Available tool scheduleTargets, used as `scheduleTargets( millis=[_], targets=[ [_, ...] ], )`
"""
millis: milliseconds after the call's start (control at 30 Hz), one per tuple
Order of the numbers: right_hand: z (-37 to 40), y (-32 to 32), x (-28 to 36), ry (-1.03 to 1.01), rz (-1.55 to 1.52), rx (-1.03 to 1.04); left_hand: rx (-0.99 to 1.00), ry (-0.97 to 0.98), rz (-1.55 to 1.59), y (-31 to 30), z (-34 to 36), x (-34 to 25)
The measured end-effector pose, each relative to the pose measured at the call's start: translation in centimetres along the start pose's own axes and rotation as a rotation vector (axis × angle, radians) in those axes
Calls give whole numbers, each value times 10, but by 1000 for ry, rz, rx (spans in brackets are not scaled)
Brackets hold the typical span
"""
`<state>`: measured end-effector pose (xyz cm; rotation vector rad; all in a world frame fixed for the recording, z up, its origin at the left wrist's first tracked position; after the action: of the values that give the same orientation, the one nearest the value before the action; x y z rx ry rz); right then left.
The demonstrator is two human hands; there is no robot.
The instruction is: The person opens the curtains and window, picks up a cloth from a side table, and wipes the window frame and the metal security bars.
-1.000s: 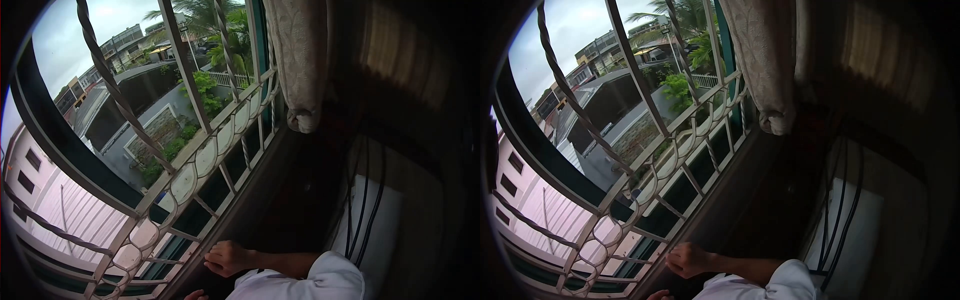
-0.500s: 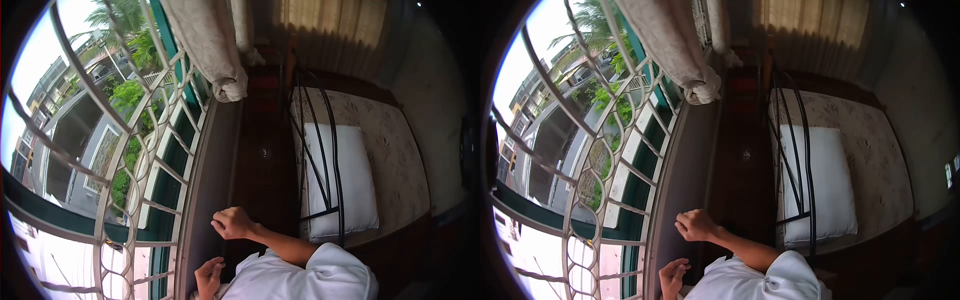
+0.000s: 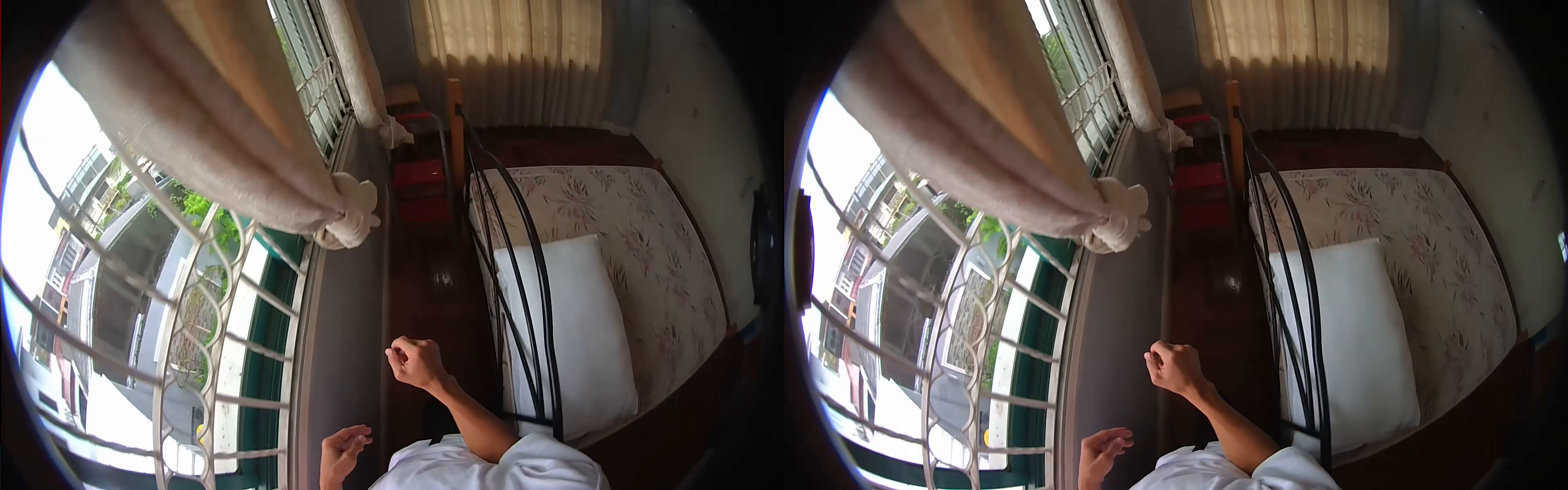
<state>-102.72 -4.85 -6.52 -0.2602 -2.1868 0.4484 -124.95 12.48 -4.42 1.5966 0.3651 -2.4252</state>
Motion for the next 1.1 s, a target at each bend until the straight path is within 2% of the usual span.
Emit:
scheduleTargets(
  millis=[67, 133, 333, 400, 467, 600, 667, 733, 867, 900, 1000, 1067, 1100],
  targets=[
    [-30, -9, -17, 14, -19, 0, 133, 16, -180, 23, -36, -12],
    [-66, -19, -38, 20, -34, -5, 183, 7, -208, 48, -66, -28],
    [-164, -42, -112, 261, -248, -269, 345, 28, -304, 111, -157, -71],
    [-184, -39, -136, 285, -303, -273, 381, 30, -318, 128, -192, -85],
    [-205, -34, -158, 320, -349, -280, 532, 78, -386, 147, -228, -97],
    [-268, -8, -196, 380, -342, -187, 618, 128, -364, 174, -312, -121],
    [-307, 11, -219, 398, -323, -137, 611, 159, -339, 181, -364, -122],
    [-348, 30, -237, 292, -217, -26, 627, 145, -330, 185, -417, -130],
    [-433, 53, -280, 342, -243, 149, 626, 207, -338, 210, -499, -164],
    [-455, 65, -297, 263, -247, 94, 643, 177, -316, 216, -510, -177],
    [-531, 95, -334, 321, -375, 106, 648, 108, -247, 219, -537, -198],
    [-589, 129, -353, 257, -564, 159, 506, -9, -95, 211, -558, -203],
    [-620, 152, -369, 195, -569, 178, 407, -1, -98, 208, -570, -200]
  ],
)
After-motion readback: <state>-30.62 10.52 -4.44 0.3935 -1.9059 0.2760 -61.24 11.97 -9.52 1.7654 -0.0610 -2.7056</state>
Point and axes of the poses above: each hand's wrist, its own z-axis away from the middle knuckle, its own y-axis out of the palm, x = y × z, the point moved 2 cm from there along -z, towards the middle knuckle, and after that the axes turned 1 degree about -x, right-handed, at the moved point
